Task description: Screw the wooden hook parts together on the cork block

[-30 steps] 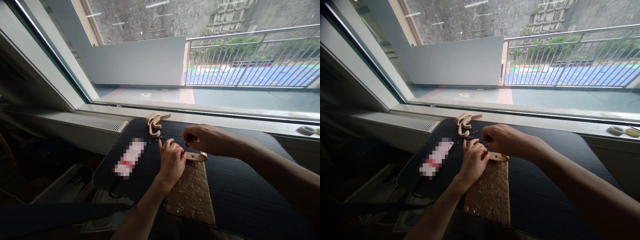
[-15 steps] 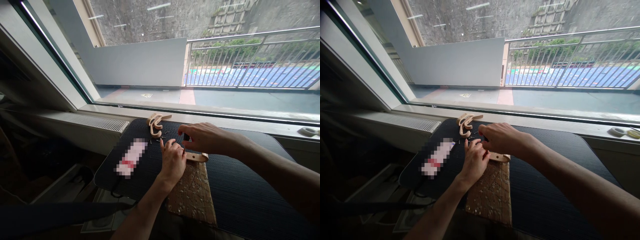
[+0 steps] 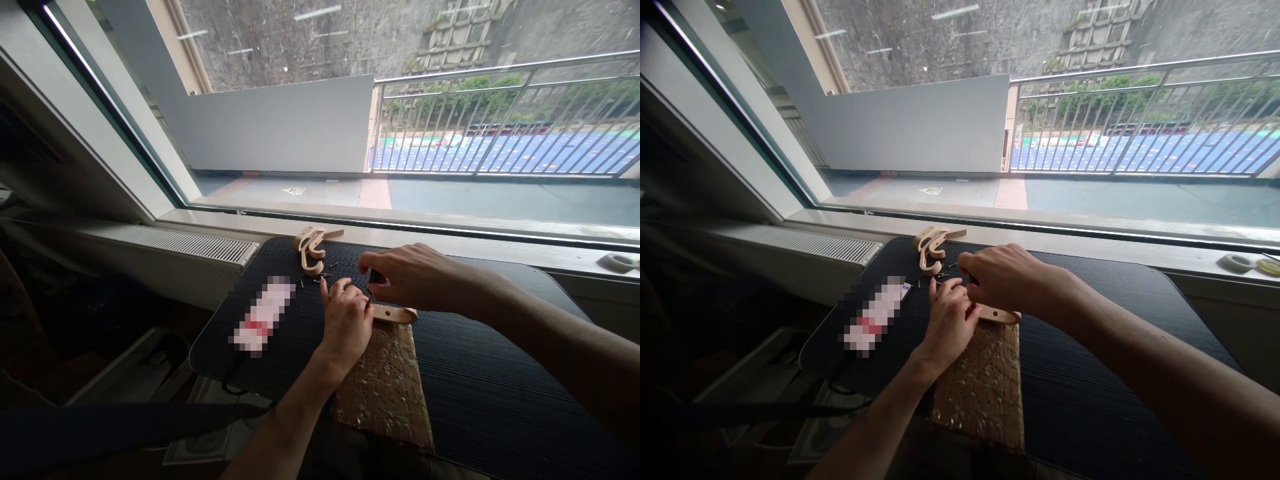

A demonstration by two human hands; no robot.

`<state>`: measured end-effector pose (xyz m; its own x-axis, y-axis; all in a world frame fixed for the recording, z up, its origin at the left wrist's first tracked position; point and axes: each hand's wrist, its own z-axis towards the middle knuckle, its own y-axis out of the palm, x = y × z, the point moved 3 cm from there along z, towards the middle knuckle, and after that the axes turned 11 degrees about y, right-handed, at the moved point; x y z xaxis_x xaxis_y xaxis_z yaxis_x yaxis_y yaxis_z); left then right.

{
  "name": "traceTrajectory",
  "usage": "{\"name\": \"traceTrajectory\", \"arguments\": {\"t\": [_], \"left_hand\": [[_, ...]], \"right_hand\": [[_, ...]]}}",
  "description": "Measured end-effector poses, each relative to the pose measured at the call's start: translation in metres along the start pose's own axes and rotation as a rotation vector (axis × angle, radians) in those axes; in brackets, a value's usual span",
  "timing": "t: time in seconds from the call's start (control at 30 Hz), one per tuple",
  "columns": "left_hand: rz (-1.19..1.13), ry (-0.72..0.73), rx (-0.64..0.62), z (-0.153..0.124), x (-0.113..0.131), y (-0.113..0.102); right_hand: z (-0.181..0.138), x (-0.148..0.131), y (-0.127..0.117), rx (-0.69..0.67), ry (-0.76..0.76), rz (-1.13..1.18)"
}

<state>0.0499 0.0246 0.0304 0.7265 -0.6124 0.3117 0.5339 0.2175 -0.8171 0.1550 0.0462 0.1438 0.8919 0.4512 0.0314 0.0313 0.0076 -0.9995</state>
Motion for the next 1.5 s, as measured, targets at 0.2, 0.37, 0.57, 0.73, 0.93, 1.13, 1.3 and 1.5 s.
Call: {"name": "traceTrajectory", "arguments": {"t": [0.2, 0.37, 0.57, 0.73, 0.93, 1.13, 1.3, 1.5], "left_hand": [[-0.006, -0.023, 0.006, 0.0, 0.0, 0.001], [-0.021, -0.036, 0.012, -0.001, -0.001, 0.001], [0.005, 0.007, 0.002, 0.0, 0.0, -0.001], [0.011, -0.008, -0.004, 0.0, 0.0, -0.001], [0.009, 0.01, -0.012, 0.001, 0.0, -0.001], [0.02, 0.008, -0.015, 0.001, -0.001, 0.0], [0.022, 0.011, -0.033, 0.002, 0.0, 0.0], [0.014, 0.008, -0.052, 0.003, -0.001, -0.001]], "right_hand": [[0.001, -0.002, 0.002, 0.002, -0.024, -0.024], [0.004, 0.0, 0.005, 0.035, 0.021, -0.064], [0.0, -0.004, -0.001, -0.001, -0.021, -0.011], [0.0, -0.001, 0.005, 0.035, 0.009, -0.057], [-0.001, -0.002, -0.002, -0.003, 0.016, -0.048], [-0.002, -0.004, 0.002, 0.04, -0.017, -0.063], [-0.002, -0.001, -0.001, 0.03, 0.035, -0.073], [-0.003, -0.003, -0.003, -0.016, -0.002, -0.023]]}}
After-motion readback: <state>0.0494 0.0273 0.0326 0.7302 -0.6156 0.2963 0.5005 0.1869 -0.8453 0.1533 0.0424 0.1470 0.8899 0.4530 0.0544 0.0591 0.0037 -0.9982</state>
